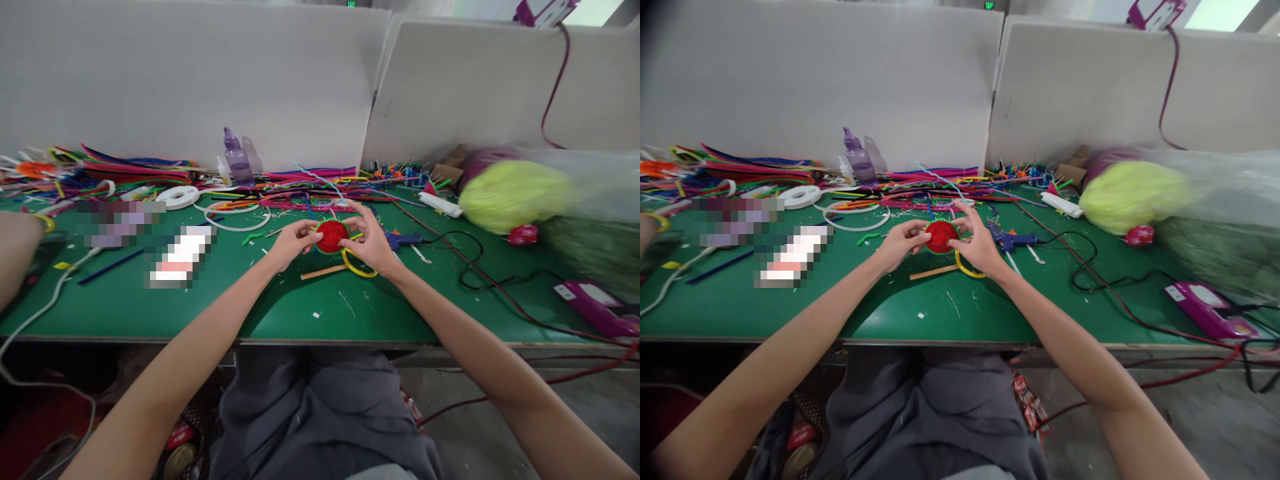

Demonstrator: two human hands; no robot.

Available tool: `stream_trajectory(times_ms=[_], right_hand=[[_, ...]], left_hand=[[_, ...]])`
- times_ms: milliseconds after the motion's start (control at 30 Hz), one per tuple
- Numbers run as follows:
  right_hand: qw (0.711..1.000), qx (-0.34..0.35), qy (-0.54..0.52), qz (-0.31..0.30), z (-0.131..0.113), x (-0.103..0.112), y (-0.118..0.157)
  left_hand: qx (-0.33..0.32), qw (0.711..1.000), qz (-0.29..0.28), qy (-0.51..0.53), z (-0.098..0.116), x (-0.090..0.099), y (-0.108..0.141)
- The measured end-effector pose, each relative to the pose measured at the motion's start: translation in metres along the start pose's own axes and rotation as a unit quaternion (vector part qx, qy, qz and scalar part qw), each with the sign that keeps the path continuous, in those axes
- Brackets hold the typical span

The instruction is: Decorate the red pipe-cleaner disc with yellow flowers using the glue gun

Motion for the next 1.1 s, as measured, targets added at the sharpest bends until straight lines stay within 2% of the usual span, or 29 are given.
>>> stream_trajectory(times_ms=[233,433,633,867,967,1033,1100], right_hand=[[0.999,-0.005,-0.041,-0.009,-0.002,0.000,-0.002],[0.997,-0.022,-0.050,0.060,0.000,0.007,-0.006],[0.998,-0.034,-0.033,0.036,0.006,0.000,-0.005],[0.999,0.005,-0.002,0.049,0.012,-0.002,-0.006],[0.996,0.024,0.000,0.088,0.008,0.002,-0.006],[0.990,0.067,0.027,0.122,0.000,0.007,-0.004],[0.980,0.132,0.076,0.125,-0.009,0.010,-0.002]], left_hand=[[0.021,0.998,0.022,0.060,0.002,-0.001,-0.001],[0.056,0.987,0.040,0.147,0.004,0.004,-0.003],[0.063,0.984,0.030,0.161,0.005,0.003,-0.002],[0.065,0.982,-0.011,0.176,0.003,-0.005,0.002],[0.062,0.979,-0.023,0.191,0.001,-0.006,0.002],[0.063,0.977,-0.020,0.201,0.001,-0.006,0.001],[0.067,0.977,-0.017,0.202,0.000,-0.005,0.001]])
Point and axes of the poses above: each hand's wrist, its own y-axis away from the middle knuckle, its own x-axis out of the back of the hand, z = x × y, the point moved 3 cm from there along -y, towards the middle knuckle, and after that the axes turned 7 degrees about z, right-handed, at the moved point
